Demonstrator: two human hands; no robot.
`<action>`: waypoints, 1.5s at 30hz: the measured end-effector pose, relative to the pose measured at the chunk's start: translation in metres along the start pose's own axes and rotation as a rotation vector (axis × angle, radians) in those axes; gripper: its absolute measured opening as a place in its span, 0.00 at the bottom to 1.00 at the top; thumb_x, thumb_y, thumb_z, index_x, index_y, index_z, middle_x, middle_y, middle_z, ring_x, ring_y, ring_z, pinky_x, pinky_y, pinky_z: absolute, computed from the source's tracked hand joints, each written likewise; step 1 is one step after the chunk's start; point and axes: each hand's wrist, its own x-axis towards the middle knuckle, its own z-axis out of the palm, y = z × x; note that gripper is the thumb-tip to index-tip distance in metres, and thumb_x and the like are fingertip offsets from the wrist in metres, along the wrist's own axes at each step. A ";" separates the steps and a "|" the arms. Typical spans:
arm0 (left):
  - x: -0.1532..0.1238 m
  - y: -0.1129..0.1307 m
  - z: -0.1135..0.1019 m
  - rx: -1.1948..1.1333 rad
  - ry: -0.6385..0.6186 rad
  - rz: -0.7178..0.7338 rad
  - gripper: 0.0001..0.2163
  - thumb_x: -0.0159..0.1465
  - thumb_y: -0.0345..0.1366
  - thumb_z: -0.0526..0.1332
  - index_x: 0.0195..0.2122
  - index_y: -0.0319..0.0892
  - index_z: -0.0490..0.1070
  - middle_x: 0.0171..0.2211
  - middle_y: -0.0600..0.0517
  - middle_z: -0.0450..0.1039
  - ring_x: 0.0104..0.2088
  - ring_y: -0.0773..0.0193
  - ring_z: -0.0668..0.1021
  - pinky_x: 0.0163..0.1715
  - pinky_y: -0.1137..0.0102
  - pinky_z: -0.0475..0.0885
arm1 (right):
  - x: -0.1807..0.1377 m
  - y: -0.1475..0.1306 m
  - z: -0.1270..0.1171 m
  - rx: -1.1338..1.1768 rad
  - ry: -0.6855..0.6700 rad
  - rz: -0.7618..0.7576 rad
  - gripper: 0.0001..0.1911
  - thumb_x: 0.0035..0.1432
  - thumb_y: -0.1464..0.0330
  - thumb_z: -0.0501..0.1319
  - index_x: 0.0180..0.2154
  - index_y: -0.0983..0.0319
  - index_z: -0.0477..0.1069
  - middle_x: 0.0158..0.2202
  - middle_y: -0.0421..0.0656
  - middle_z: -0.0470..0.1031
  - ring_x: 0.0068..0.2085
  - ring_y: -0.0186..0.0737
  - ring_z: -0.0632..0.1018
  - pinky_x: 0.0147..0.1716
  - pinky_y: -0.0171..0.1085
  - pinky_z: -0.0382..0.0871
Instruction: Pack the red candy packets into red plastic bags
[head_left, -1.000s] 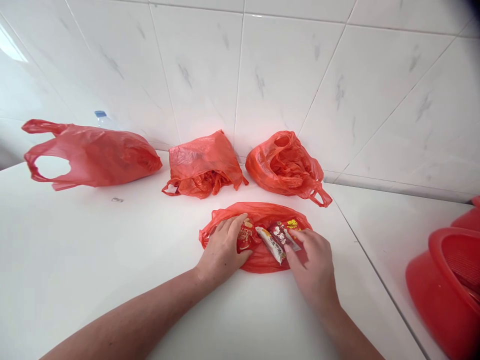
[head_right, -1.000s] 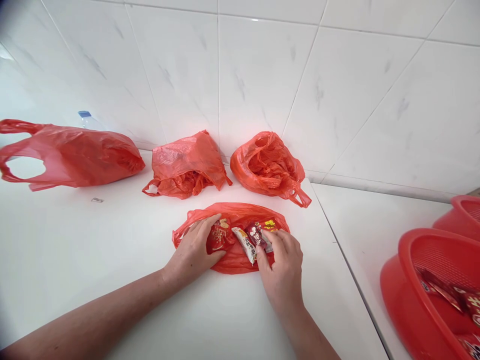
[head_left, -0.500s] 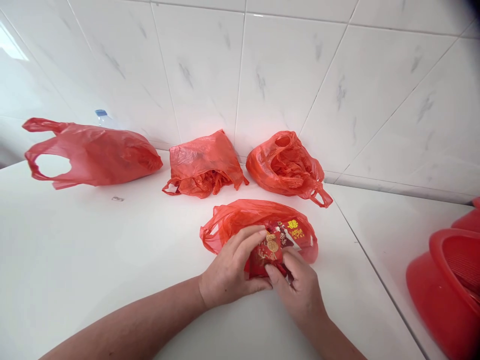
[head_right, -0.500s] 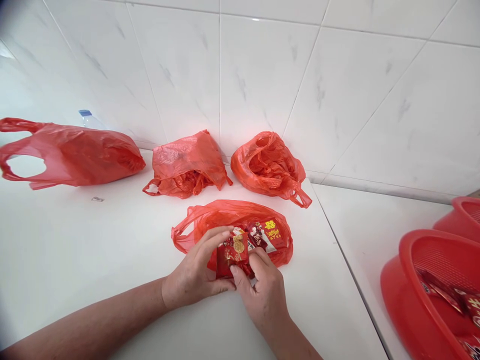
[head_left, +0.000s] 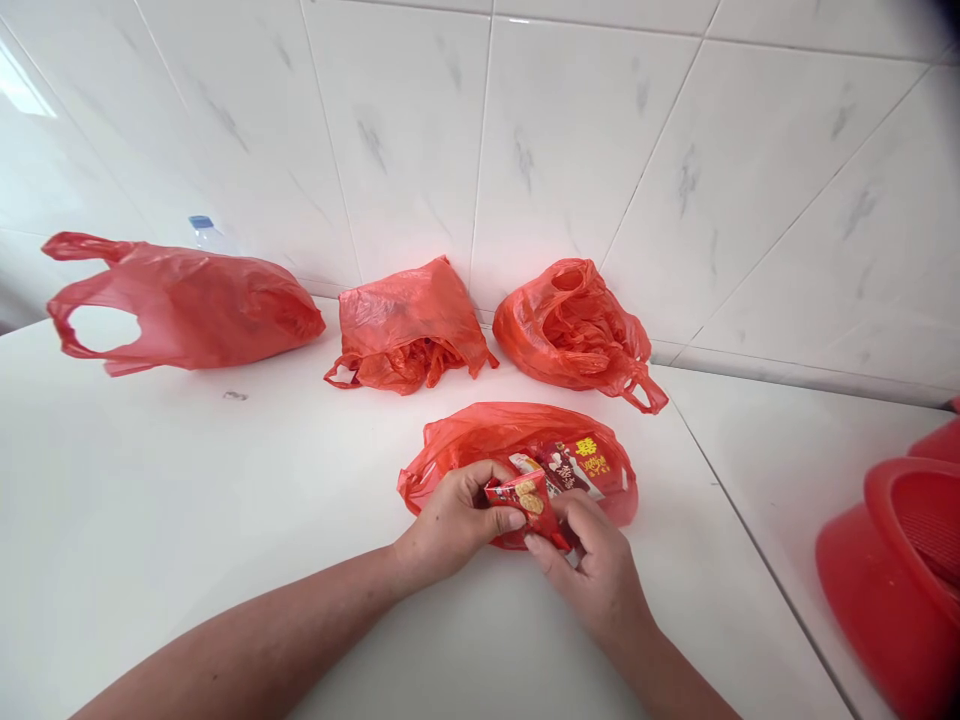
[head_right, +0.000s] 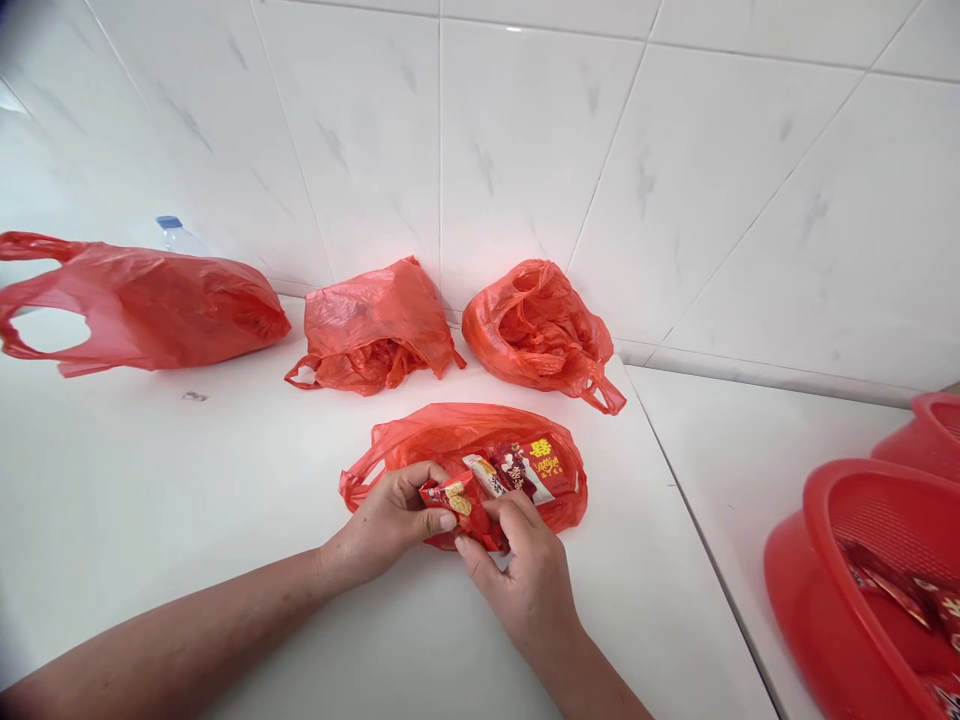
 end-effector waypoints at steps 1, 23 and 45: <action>0.000 0.000 0.000 0.002 0.003 0.001 0.10 0.55 0.35 0.68 0.32 0.39 0.68 0.29 0.52 0.74 0.30 0.66 0.76 0.32 0.70 0.71 | 0.000 0.000 -0.001 0.008 -0.023 0.003 0.08 0.57 0.64 0.60 0.36 0.61 0.67 0.32 0.41 0.67 0.28 0.33 0.70 0.25 0.32 0.66; 0.000 0.001 -0.003 0.073 0.093 0.073 0.13 0.58 0.42 0.66 0.28 0.39 0.65 0.25 0.54 0.72 0.26 0.70 0.73 0.28 0.74 0.68 | -0.001 -0.002 0.000 0.105 -0.093 0.096 0.06 0.58 0.65 0.56 0.32 0.61 0.67 0.29 0.40 0.67 0.28 0.35 0.70 0.24 0.32 0.66; -0.001 0.001 0.002 -0.006 -0.092 0.014 0.11 0.58 0.36 0.66 0.42 0.39 0.72 0.38 0.49 0.76 0.40 0.60 0.77 0.43 0.66 0.71 | 0.003 -0.002 -0.011 0.222 -0.063 0.113 0.13 0.61 0.59 0.54 0.33 0.61 0.71 0.30 0.42 0.71 0.31 0.38 0.71 0.29 0.34 0.67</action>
